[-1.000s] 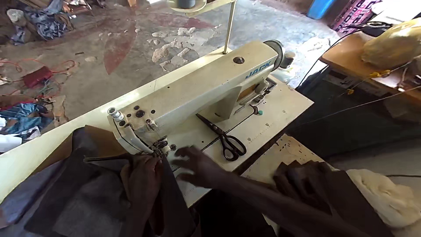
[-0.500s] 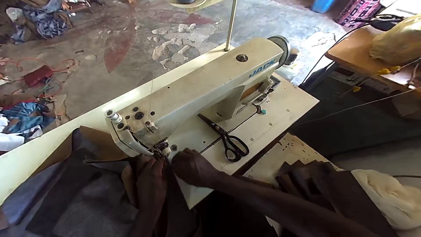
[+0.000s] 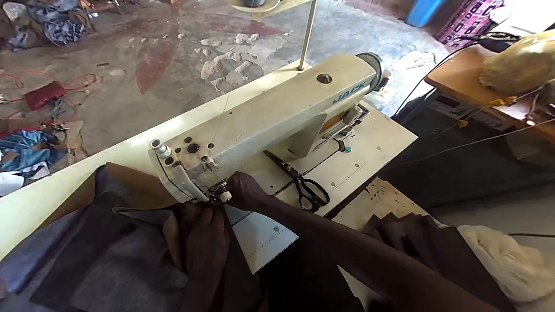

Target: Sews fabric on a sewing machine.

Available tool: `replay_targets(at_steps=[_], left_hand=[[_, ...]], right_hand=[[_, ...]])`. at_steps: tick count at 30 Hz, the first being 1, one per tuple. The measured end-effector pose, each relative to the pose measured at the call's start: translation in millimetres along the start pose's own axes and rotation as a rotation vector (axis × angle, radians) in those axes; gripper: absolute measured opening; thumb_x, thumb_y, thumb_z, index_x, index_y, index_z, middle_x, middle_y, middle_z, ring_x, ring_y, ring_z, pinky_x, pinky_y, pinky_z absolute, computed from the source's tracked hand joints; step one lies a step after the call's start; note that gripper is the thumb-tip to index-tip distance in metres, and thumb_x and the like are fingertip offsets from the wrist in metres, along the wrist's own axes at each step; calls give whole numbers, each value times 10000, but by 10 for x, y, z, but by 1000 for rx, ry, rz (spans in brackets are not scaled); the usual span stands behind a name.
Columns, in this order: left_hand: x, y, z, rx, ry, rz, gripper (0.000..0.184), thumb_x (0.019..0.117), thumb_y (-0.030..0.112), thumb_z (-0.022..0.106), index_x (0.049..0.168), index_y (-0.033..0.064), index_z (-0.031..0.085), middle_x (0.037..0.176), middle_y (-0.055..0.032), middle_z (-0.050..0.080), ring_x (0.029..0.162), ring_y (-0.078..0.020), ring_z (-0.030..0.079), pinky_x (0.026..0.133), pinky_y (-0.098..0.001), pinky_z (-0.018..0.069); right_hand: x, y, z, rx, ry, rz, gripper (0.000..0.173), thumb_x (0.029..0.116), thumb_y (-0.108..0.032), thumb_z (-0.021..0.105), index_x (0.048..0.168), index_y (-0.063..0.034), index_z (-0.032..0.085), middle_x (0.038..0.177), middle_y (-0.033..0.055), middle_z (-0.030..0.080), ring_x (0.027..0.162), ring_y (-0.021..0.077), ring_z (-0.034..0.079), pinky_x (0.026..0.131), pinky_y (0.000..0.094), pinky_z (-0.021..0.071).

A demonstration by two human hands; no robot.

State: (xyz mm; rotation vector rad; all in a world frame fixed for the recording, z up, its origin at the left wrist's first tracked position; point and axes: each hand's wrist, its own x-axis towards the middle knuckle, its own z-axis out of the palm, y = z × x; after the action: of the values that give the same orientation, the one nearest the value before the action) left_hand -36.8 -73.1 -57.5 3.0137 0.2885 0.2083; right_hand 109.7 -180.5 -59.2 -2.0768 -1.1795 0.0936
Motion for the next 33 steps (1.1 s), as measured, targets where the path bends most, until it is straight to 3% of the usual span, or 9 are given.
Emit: replay_targets(at_steps=[4, 9, 26, 33], left_hand=[[7, 27, -19, 107, -60, 32, 336, 952, 84, 626, 1280, 73, 698, 1211, -195, 668, 1011, -370, 701, 810, -497, 593], [12, 72, -26, 177, -38, 55, 301, 949, 76, 635, 1242, 64, 705, 1153, -190, 674, 995, -368, 694, 780, -479, 593], [1, 131, -57, 291, -74, 99, 350, 967, 90, 627, 1312, 38, 659, 1238, -201, 652, 1062, -385, 675, 811, -489, 585], [42, 148, -67, 323, -75, 127, 306, 968, 82, 626, 1258, 0, 677, 1224, -217, 656, 1056, -386, 676, 844, -484, 577]], right_hand=[[46, -117, -103, -42, -105, 72, 202, 918, -156, 707, 870, 40, 701, 888, 189, 671, 881, 357, 672, 752, 527, 523], [47, -123, -115, -33, -110, 79, 191, 908, -144, 716, 882, 44, 708, 892, 192, 685, 889, 357, 680, 765, 532, 526], [53, -128, -69, -20, -94, 137, 201, 926, -172, 691, 887, 24, 711, 916, 186, 688, 926, 354, 682, 784, 547, 530], [90, -123, -67, -48, -124, 170, 209, 948, -184, 672, 904, 17, 713, 936, 190, 689, 944, 359, 682, 786, 554, 529]])
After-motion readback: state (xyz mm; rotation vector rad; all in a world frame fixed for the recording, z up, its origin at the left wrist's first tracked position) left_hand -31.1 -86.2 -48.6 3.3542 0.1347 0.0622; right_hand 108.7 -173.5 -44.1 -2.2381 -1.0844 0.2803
